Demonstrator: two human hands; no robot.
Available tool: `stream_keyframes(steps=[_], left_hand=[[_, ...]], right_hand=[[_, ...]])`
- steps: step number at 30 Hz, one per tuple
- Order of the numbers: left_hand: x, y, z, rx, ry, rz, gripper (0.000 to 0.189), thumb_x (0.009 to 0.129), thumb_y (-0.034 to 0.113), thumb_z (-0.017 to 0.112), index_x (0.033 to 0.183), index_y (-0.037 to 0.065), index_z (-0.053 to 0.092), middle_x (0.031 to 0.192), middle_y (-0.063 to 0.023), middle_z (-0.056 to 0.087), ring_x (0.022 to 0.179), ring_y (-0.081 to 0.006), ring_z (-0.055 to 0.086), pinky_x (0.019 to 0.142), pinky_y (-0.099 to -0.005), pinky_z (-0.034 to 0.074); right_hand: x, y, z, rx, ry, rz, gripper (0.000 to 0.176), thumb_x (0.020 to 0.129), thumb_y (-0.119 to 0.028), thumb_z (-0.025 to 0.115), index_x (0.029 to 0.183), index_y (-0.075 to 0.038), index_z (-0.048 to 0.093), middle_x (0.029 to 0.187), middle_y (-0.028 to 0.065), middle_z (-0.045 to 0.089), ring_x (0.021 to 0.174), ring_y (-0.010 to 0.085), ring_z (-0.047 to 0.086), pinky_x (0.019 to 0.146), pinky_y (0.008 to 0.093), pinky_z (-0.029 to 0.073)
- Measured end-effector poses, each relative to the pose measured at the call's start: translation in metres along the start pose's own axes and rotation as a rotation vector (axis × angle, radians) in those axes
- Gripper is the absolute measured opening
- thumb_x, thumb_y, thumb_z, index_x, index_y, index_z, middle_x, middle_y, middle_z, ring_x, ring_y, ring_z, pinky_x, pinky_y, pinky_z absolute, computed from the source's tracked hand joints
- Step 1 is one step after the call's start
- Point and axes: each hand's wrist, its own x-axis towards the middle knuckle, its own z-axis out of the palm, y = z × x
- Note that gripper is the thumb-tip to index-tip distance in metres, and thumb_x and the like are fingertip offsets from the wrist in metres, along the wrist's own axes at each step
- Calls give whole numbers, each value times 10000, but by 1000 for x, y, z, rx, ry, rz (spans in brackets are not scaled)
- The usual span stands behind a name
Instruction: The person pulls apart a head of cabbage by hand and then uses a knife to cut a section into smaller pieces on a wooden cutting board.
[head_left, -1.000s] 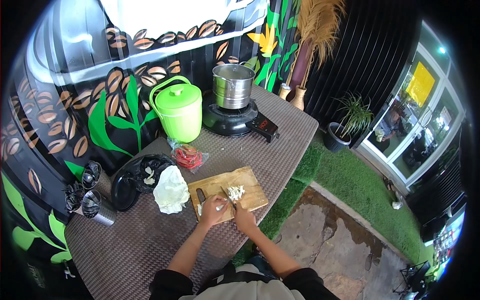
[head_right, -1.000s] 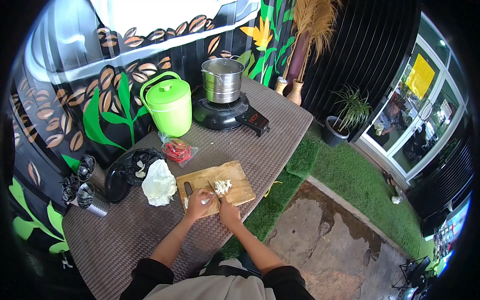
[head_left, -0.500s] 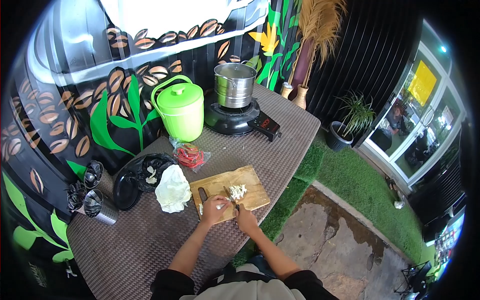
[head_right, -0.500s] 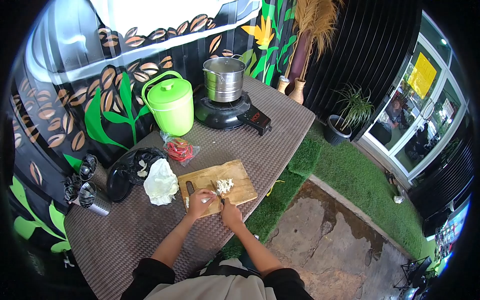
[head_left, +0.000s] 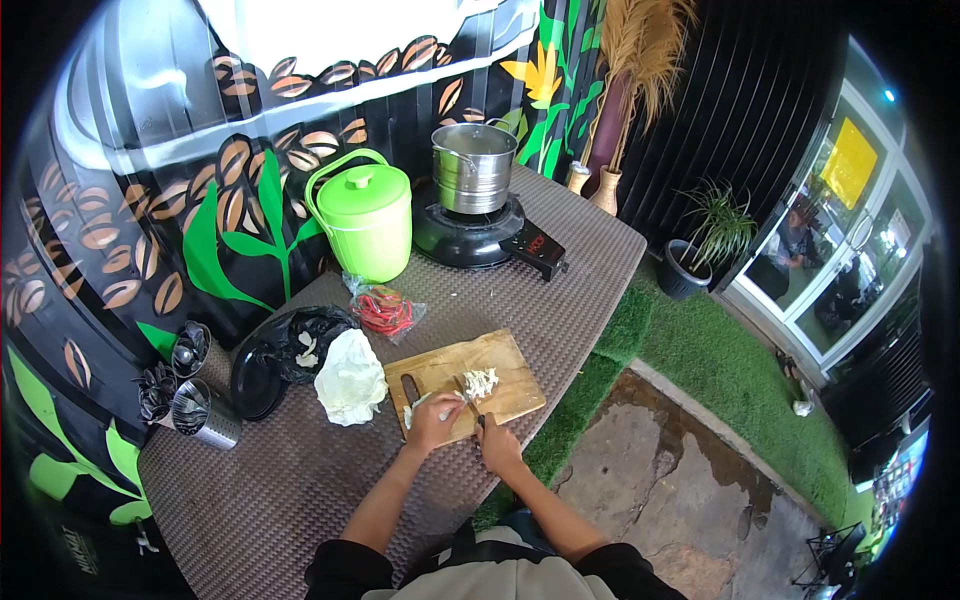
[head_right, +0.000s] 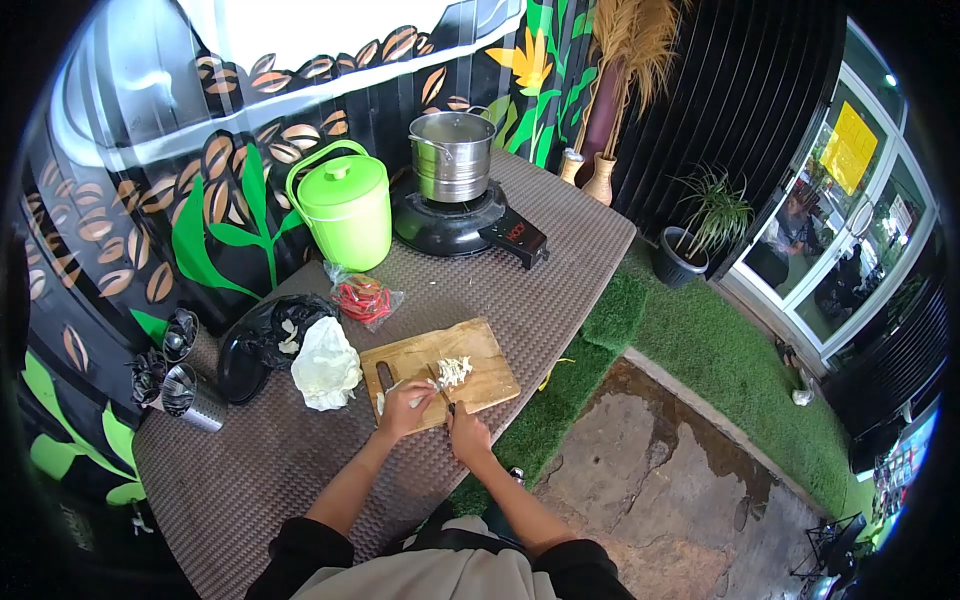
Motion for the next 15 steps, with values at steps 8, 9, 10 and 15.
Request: stream_keyframes(steps=[8, 9, 10, 15], left_hand=[[-2, 1, 1, -26, -8, -41, 110, 802, 114, 686, 871, 32, 712, 962, -77, 676, 903, -239, 650, 796, -335, 512], [-2, 0, 1, -20, -9, -35, 109, 803, 115, 685, 869, 32, 712, 960, -80, 677, 908, -242, 649, 799, -335, 511], [-2, -1, 1, -15, -9, -30, 109, 804, 117, 684, 868, 32, 712, 959, -83, 677, 912, -245, 648, 802, -335, 510], [-3, -1, 1, -2, -5, -5, 101, 795, 93, 687, 868, 27, 711, 952, -92, 677, 908, -251, 650, 798, -335, 514]], right_hand=[[22, 2, -23, 34, -24, -151, 307, 940, -282, 464, 1058, 1, 466, 881, 301, 620, 867, 473, 600, 750, 547, 463], [19, 3, -22, 36, -19, -159, 306, 940, -281, 463, 1058, 1, 465, 879, 300, 621, 869, 475, 599, 750, 551, 461], [15, 4, -19, 35, -18, -158, 306, 940, -281, 463, 1058, 1, 465, 879, 300, 621, 869, 475, 599, 750, 551, 461], [1, 2, 2, -11, 54, -57, 292, 943, -298, 459, 1035, -22, 434, 834, 287, 628, 815, 465, 616, 715, 554, 476]])
